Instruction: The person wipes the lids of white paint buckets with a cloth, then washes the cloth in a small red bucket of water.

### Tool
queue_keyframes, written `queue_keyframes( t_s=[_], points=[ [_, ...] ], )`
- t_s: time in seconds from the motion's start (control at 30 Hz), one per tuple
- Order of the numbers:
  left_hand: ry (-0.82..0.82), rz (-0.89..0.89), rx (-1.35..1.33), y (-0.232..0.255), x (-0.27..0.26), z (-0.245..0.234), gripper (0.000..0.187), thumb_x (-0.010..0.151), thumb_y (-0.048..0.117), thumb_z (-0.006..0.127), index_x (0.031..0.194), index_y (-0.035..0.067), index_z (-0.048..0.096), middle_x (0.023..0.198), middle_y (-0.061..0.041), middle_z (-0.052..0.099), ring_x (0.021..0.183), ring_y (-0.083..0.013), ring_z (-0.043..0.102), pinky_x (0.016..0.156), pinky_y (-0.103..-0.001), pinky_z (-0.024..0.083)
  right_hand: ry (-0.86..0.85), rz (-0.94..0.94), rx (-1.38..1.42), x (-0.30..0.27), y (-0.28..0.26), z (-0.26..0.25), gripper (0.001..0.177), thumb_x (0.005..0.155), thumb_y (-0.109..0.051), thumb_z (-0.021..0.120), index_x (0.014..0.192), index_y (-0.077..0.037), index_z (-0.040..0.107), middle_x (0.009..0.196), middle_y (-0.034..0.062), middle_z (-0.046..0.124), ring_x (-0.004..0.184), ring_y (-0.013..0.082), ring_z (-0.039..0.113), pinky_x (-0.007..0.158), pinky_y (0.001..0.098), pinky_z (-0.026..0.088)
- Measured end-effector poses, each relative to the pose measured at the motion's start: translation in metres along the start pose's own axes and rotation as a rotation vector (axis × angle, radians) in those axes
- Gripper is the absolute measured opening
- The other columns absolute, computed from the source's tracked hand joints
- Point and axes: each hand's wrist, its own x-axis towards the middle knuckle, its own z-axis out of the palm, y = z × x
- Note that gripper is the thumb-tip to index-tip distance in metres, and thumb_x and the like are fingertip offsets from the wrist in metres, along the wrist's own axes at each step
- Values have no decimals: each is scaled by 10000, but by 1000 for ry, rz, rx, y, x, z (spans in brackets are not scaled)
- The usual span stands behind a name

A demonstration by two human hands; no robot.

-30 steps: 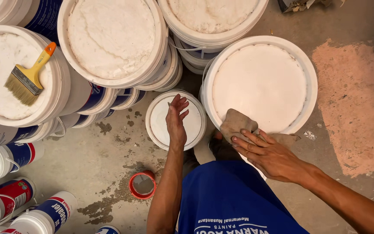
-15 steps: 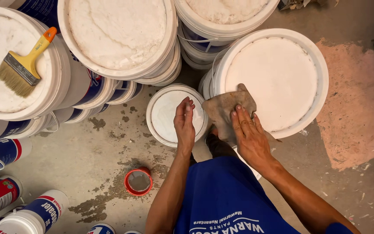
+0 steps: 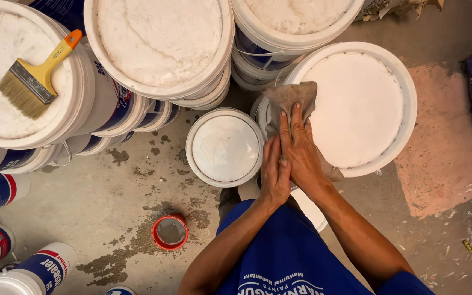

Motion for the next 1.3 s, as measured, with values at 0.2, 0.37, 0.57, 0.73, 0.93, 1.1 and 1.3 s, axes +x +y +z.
queue_keyframes(
  t_s=[0.2, 0.37, 0.57, 0.73, 0.93, 1.1, 1.3],
  points=[
    [-56, -12, 18, -14, 2, 2, 778, 1119, 565, 286, 1674, 19, 295, 1632, -263, 309, 1492, -467, 376, 1239, -642, 273, 38, -78, 3, 11, 30, 22, 793, 948, 97, 552, 1693, 35, 290, 1755, 373, 23, 1629, 518, 126, 1310, 612, 113],
    [-70, 13, -41, -59, 122, -7, 670, 1178, 511, 248, 1591, 17, 437, 1564, -218, 477, 1503, -408, 428, 1311, -546, 255, 163, 164, -71, 111, 61, 59, 733, 1032, -1, 587, 1701, 93, 303, 1746, 350, -12, 1547, 650, -26, 1261, 741, 95],
    [-109, 95, -25, -44, 67, -15, 688, 1153, 534, 335, 1584, 10, 452, 1618, -237, 452, 1526, -423, 410, 1302, -575, 261, 179, 114, 49, 56, 18, 31, 648, 1085, -29, 520, 1681, 109, 306, 1753, 345, -25, 1592, 593, -23, 1301, 668, 72],
    [-70, 155, 62, -10, -3, -1, 890, 1096, 663, 371, 1627, -51, 362, 1661, -313, 353, 1556, -497, 310, 1261, -632, 230, 80, -71, -2, -14, 14, 19, 701, 1040, -71, 517, 1693, 22, 281, 1771, 333, 75, 1646, 486, 72, 1311, 591, 87],
    [-77, 137, 22, -23, 101, -18, 703, 1171, 497, 309, 1665, -3, 331, 1657, -297, 368, 1524, -488, 360, 1261, -632, 257, 171, -53, 110, 82, 48, 47, 618, 1140, -183, 440, 1679, 83, 298, 1765, 333, -16, 1610, 549, -79, 1293, 666, -25],
    [-333, 8, 69, 6, 190, -27, 676, 1102, 541, 278, 1197, 30, 710, 1175, -90, 716, 1144, -234, 680, 1008, -362, 502, 366, 128, 103, 143, 80, 57, 447, 1241, -176, 411, 1642, 16, 450, 1771, 183, 4, 1646, 445, -42, 1343, 698, 30],
    [-130, 249, 251, 9, 36, -14, 788, 1183, 596, 148, 1654, -19, 291, 1742, -258, 285, 1609, -417, 389, 1326, -542, 356, 9, -39, -172, 12, 10, 12, 647, 1137, -182, 400, 1696, 33, 156, 1765, 297, 125, 1653, 474, 122, 1337, 577, 253]
  ],
)
